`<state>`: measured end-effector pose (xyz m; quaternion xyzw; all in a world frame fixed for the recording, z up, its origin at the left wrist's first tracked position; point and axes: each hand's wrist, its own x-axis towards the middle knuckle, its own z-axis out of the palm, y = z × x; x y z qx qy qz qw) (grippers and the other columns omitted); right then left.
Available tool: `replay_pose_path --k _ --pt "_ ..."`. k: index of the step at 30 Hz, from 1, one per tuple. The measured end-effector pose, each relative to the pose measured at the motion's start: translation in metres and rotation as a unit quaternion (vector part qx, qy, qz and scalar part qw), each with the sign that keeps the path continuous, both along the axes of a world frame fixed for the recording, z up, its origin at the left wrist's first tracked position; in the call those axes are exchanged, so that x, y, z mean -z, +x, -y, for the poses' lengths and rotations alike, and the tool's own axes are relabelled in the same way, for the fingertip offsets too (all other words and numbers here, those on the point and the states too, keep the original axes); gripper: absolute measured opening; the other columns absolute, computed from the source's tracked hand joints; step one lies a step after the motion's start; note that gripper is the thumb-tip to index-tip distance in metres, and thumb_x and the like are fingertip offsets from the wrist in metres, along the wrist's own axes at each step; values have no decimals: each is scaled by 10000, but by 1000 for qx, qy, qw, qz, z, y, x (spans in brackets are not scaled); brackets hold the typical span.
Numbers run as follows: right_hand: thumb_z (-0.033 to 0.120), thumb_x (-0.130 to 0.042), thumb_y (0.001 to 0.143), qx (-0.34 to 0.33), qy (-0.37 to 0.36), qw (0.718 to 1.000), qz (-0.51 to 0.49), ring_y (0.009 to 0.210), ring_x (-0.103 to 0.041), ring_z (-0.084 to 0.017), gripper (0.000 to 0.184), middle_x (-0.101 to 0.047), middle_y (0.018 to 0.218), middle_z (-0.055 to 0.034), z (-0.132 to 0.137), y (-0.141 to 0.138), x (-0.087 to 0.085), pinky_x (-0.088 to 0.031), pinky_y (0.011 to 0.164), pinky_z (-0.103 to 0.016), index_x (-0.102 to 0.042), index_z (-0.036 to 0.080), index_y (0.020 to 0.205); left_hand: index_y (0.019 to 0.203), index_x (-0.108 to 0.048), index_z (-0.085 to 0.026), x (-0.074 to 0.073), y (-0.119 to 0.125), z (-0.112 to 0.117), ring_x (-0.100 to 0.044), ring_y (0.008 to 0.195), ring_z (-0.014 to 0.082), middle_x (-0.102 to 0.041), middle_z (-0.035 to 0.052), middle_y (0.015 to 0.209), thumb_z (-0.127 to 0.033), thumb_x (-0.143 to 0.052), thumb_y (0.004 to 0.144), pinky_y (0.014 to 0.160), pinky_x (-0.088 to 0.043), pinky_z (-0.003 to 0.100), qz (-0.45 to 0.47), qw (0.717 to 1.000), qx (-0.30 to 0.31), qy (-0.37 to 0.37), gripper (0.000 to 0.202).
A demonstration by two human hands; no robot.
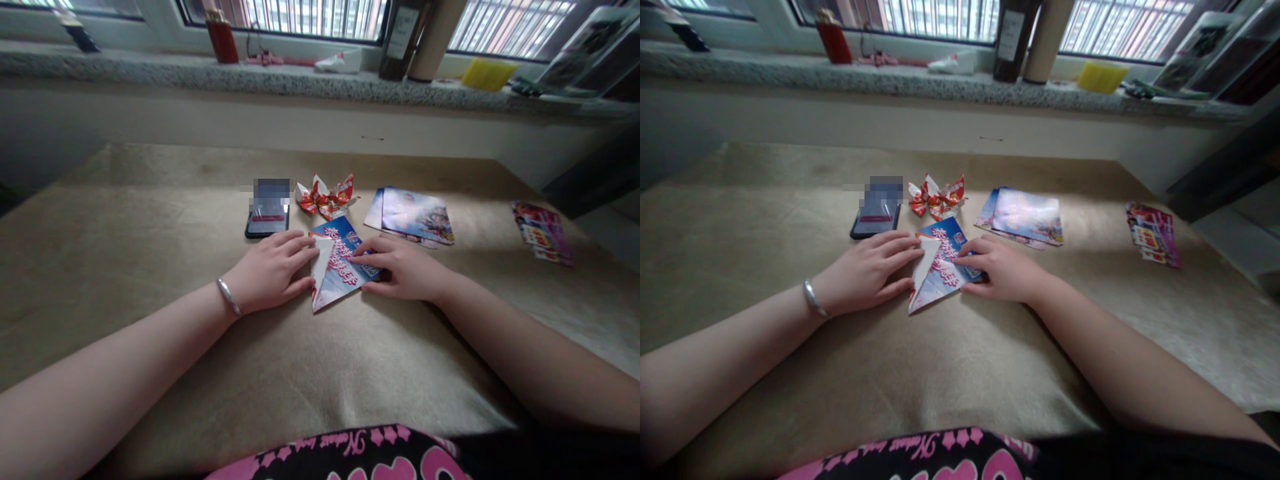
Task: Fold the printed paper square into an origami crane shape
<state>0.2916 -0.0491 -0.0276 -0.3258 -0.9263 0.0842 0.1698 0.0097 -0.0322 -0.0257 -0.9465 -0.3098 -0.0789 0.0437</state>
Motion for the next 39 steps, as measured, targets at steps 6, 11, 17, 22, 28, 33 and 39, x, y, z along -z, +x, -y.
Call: replay_pose_path --k 6,11,17,22,28,33,39 --pt "387 -649 816 8 6 1000 13 1030 -579 -245 446 -622 1150 -136 1 -1 0 -472 901 -413 -644 176 1209 1329 -509 -221 -5 4 8 -485 1204 284 -532 90 1332 -514 -462 916 1044 -409 459 0 998 46 -40 509" --pt "292 -611 802 -33 1 999 19 1012 -578 -225 395 -630 1133 -120 1 2 -2 -474 883 -380 -647 179 1179 1251 -531 -150 -3 1 7 -443 1275 268 -482 125 1374 -424 -523 887 1083 -390 411 21 995 47 -88 455" --pt "211 -559 758 -50 35 997 42 879 -593 -204 246 -683 1011 -81 1 3 -8 -478 799 -355 -685 185 968 1231 -522 -141 2 -2 4 -403 1323 269 -417 138 1439 -357 -512 896 1115 -358 430 33 992 40 -118 398" --pt "197 -538 793 -60 64 996 18 879 -589 -204 139 -706 919 -53 0 2 -8 -483 781 -350 -666 203 844 1207 -566 -171 4 0 2 -522 1148 231 -501 138 1289 -298 -463 932 1003 -452 395 60 992 38 -107 320" --pt "159 -514 803 -73 27 997 -14 902 -627 -189 127 -713 913 -54 2 -2 -10 -511 799 -348 -632 203 793 1018 -650 -167 2 2 -2 -554 943 195 -617 95 1031 -251 -439 944 891 -471 366 82 993 68 -52 239" --pt "139 -512 803 -89 6 995 -34 1030 -623 -192 114 -706 1059 -71 6 -7 -11 -503 883 -352 -608 196 781 1110 -646 -200 1 2 -2 -575 975 210 -641 78 1075 -325 -471 941 994 -413 444 67 995 72 -31 274" --pt "157 -478 843 -58 -47 997 -23 987 -625 -187 155 -702 1019 -91 9 -10 -11 -496 849 -332 -629 186 856 1232 -601 -218 1 3 0 -549 1103 254 -610 94 1215 -347 -508 919 1036 -385 489 44 996 72 -25 351"
